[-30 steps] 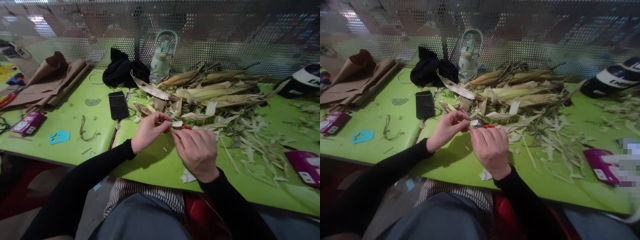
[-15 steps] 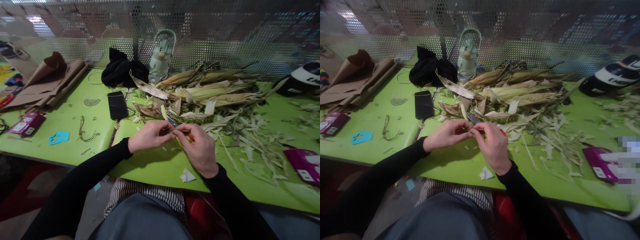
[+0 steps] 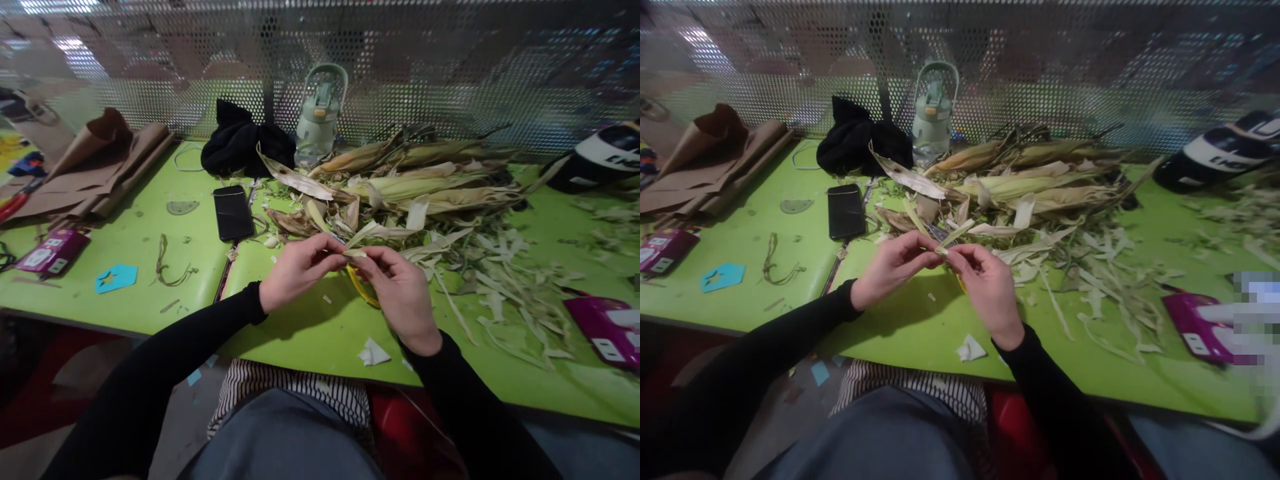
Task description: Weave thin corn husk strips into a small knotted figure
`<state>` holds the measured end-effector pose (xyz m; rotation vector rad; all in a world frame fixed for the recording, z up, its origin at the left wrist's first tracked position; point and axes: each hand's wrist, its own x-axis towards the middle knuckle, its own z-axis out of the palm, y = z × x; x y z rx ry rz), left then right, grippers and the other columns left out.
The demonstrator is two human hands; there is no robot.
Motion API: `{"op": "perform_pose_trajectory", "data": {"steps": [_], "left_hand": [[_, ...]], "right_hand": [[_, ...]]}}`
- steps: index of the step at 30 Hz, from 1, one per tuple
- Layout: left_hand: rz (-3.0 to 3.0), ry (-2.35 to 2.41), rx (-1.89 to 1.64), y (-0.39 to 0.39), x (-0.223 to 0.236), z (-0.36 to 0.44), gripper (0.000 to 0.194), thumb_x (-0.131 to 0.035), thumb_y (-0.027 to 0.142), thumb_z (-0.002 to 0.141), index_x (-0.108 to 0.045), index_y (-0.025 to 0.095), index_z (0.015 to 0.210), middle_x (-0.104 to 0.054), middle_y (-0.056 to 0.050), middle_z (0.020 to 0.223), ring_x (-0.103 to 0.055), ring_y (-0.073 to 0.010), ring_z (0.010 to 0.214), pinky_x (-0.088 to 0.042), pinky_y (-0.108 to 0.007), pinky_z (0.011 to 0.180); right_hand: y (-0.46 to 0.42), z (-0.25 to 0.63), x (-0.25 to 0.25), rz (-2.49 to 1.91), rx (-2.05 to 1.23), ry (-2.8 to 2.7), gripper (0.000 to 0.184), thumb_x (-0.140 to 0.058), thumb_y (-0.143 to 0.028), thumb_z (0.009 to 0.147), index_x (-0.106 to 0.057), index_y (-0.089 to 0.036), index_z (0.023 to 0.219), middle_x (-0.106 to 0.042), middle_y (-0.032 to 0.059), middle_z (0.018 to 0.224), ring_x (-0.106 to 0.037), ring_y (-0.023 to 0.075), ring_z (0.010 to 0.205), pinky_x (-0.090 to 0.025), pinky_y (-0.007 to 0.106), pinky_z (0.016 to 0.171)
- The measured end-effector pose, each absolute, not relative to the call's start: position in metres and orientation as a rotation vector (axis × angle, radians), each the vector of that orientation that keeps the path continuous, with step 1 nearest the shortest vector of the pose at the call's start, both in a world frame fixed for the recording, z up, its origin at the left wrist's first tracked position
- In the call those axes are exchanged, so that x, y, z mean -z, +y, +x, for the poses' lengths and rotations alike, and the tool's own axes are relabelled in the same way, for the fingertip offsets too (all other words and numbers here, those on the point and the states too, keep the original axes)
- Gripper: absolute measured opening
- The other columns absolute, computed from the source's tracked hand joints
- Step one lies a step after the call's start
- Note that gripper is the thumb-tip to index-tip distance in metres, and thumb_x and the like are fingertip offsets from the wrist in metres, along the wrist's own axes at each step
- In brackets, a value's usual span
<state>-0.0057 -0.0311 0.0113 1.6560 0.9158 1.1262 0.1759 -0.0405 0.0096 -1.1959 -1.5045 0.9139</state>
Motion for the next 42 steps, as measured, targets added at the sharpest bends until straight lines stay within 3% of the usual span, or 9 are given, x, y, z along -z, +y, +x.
{"op": "perform_pose_trajectory", "data": {"steps": [6,12,16,21,25,30,35,38,42], "left_hand": [[1.723,0.863,-1.118,-0.034,-0.014,-0.004,0.011,-0.067,0.025,0.089,-0.063,0.016,0.093,-0.07,-0.002,0.086,-0.064,-0.0101,0.074,-0.051,-0.023,0.072],[1.182,0.722,-1.038,-0.031,-0.009,0.001,0.025,-0.069,0.023,0.087,-0.045,0.018,0.091,-0.064,0.003,0.075,-0.068,-0.0093,0.07,-0.056,-0.022,0.069],[1.363,0.867,-0.987,-0.032,-0.008,-0.001,0.015,-0.066,0.018,0.087,-0.051,0.016,0.092,-0.065,0.002,0.079,-0.067,-0.0089,0.07,-0.055,-0.022,0.07],[1.685,0.963,-0.992,-0.036,-0.01,-0.003,0.02,-0.069,0.022,0.085,-0.057,0.016,0.099,-0.069,-0.004,0.096,-0.068,-0.0121,0.079,-0.055,-0.024,0.073],[1.684,0.861,-1.033,-0.034,-0.009,-0.004,0.02,-0.062,0.03,0.092,-0.059,0.014,0.103,-0.071,-0.008,0.102,-0.07,-0.0134,0.085,-0.056,-0.023,0.076],[1.66,0.87,-0.96,-0.033,-0.008,-0.004,0.021,-0.055,0.034,0.096,-0.059,0.014,0.104,-0.071,-0.004,0.084,-0.07,-0.0124,0.075,-0.056,-0.025,0.075],[1.744,0.795,-0.849,-0.039,-0.013,-0.003,0.011,-0.057,0.025,0.093,-0.054,0.016,0.096,-0.068,-0.003,0.084,-0.067,-0.0106,0.074,-0.053,-0.022,0.071],[1.776,0.782,-0.758,-0.041,-0.017,-0.003,0.009,-0.058,0.023,0.092,-0.052,0.017,0.093,-0.066,-0.001,0.081,-0.065,-0.0102,0.073,-0.052,-0.022,0.07],[1.803,0.826,-0.73,-0.04,-0.016,-0.002,0.011,-0.059,0.023,0.092,-0.05,0.017,0.089,-0.065,-0.001,0.084,-0.064,-0.0109,0.074,-0.052,-0.023,0.072]], "right_hand": [[-0.036,0.173,0.003,-1.096,-1.083,-1.344,0.025,-0.072,-0.045,0.085,-0.074,-0.025,0.101,-0.075,0.0006,0.089,-0.068,0.0128,0.071,-0.056,0.026,0.062],[-0.048,0.174,-0.005,-1.052,-0.344,-1.708,0.011,-0.071,-0.024,0.088,-0.077,-0.027,0.096,-0.076,0.0023,0.093,-0.071,0.0192,0.087,-0.058,0.035,0.079],[-0.052,0.173,-0.009,-0.93,-0.044,-1.908,0.019,-0.068,-0.014,0.089,-0.076,-0.026,0.102,-0.076,0.004,0.091,-0.071,0.0194,0.084,-0.057,0.034,0.076],[-0.051,0.171,-0.009,-0.865,0.127,-2.043,0.02,-0.064,-0.013,0.09,-0.075,-0.021,0.105,-0.076,0.0068,0.09,-0.068,0.0207,0.082,-0.055,0.036,0.077],[-0.053,0.171,-0.012,-0.972,-0.118,-1.959,0.018,-0.055,-0.018,0.096,-0.072,-0.021,0.099,-0.075,0.0054,0.092,-0.069,0.0196,0.085,-0.055,0.035,0.078],[-0.052,0.173,-0.015,-1.238,-0.394,-1.829,0.025,-0.053,-0.037,0.098,-0.068,-0.022,0.111,-0.073,0.0062,0.095,-0.068,0.0194,0.079,-0.054,0.033,0.069],[-0.041,0.18,-0.015,-1.26,-0.521,-1.904,0.039,-0.048,-0.051,0.098,-0.073,-0.021,0.102,-0.07,0.01,0.103,-0.064,0.0251,0.102,-0.051,0.042,0.092],[-0.038,0.183,-0.016,-1.24,-0.84,-1.798,0.036,-0.054,-0.053,0.095,-0.073,-0.023,0.096,-0.073,0.0076,0.109,-0.066,0.0241,0.104,-0.049,0.042,0.097],[-0.04,0.182,-0.02,-1.233,-1.121,-1.637,0.032,-0.067,-0.052,0.086,-0.074,-0.024,0.101,-0.076,0.0042,0.103,-0.068,0.0215,0.094,-0.053,0.037,0.088]]}}
